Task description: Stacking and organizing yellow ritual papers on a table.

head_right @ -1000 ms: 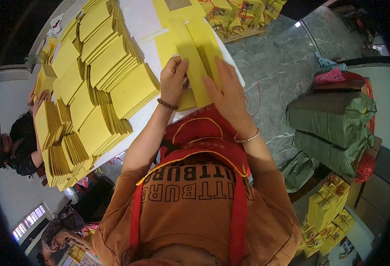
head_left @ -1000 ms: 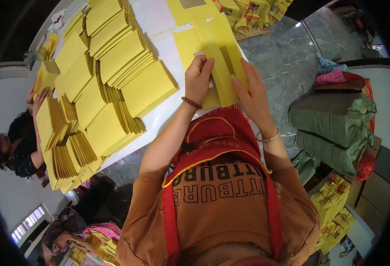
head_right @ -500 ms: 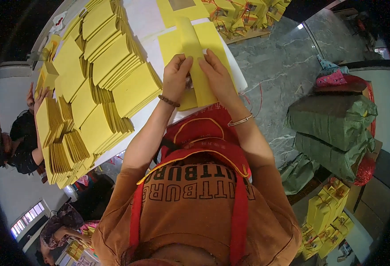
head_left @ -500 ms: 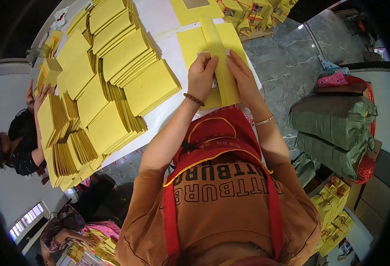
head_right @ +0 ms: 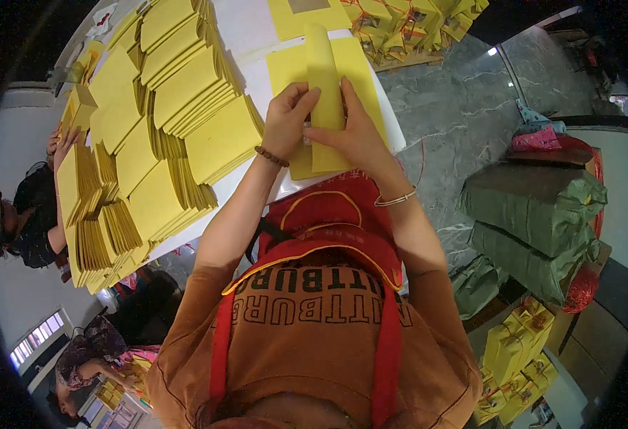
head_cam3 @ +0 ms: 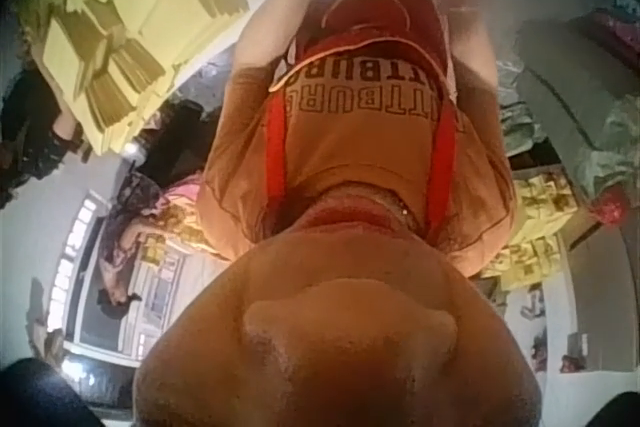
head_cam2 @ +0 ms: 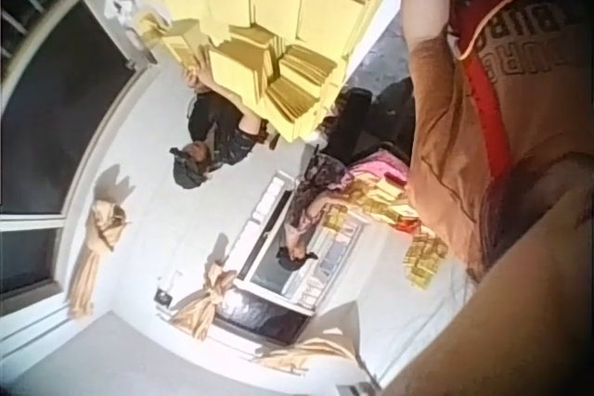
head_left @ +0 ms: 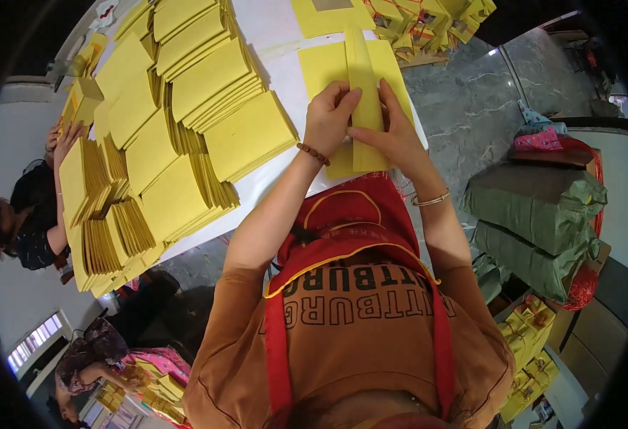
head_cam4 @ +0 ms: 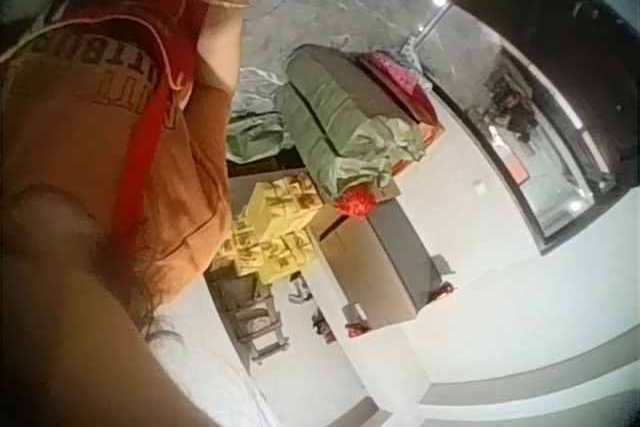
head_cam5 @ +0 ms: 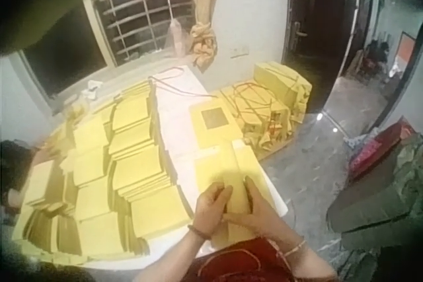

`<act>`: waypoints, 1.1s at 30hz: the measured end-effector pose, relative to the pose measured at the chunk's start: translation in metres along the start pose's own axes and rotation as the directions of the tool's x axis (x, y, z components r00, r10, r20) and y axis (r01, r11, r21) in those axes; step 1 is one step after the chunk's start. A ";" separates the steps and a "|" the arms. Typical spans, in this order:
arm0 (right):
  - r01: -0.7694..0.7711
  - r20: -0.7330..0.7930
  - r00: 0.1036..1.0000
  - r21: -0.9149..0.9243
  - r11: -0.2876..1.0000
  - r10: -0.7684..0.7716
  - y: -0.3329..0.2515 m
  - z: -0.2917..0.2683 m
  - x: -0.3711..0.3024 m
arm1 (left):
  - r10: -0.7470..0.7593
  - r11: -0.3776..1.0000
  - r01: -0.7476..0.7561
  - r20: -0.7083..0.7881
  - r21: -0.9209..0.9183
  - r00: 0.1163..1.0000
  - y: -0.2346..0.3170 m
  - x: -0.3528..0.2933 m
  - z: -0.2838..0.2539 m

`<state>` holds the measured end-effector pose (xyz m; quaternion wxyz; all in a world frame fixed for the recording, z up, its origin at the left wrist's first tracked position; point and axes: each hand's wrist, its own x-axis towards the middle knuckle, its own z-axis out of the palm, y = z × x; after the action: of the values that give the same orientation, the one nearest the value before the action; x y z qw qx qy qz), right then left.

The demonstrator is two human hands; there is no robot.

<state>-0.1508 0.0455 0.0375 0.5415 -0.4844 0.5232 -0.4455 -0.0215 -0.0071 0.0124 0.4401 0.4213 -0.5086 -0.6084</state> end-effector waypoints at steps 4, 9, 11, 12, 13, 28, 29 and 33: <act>-0.006 0.021 1.000 -0.072 0.997 0.007 -0.004 -0.003 -0.001 | -0.073 0.984 0.079 0.041 -0.162 0.996 0.009 0.000 0.002; 0.040 0.007 0.999 -0.127 0.991 -0.039 0.008 -0.004 -0.004 | -0.127 0.936 0.134 0.041 -0.325 0.991 0.018 0.002 0.001; 0.028 -0.003 1.000 -0.080 0.996 -0.029 0.010 -0.004 -0.004 | -0.139 0.921 0.149 0.054 -0.359 0.989 0.021 0.003 0.000; 0.018 -0.011 1.000 -0.034 0.999 -0.018 0.010 -0.004 -0.004 | -0.140 0.921 0.150 0.055 -0.360 0.989 0.020 0.003 -0.001; 0.016 -0.012 1.000 -0.034 0.999 -0.017 0.009 -0.004 -0.005 | -0.133 0.922 0.143 0.051 -0.361 0.990 0.019 0.004 -0.002; 0.138 -0.067 0.988 -0.028 0.990 -0.140 0.008 0.007 -0.004 | -0.182 0.898 0.184 0.043 -0.399 0.982 0.027 0.005 -0.004; 0.167 -0.081 0.982 -0.075 0.983 -0.173 0.010 0.008 -0.004 | -0.174 0.893 0.176 0.042 -0.414 0.984 0.027 0.005 -0.005; 0.171 -0.115 0.978 -0.056 0.984 -0.176 0.017 0.007 -0.004 | -0.057 0.837 0.068 0.037 -0.543 0.998 0.006 0.004 -0.007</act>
<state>-0.1442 0.0524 0.0215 0.4571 -0.5130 0.5204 -0.5071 -0.0156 -0.0136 0.0175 0.5165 0.2895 -0.3053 -0.7458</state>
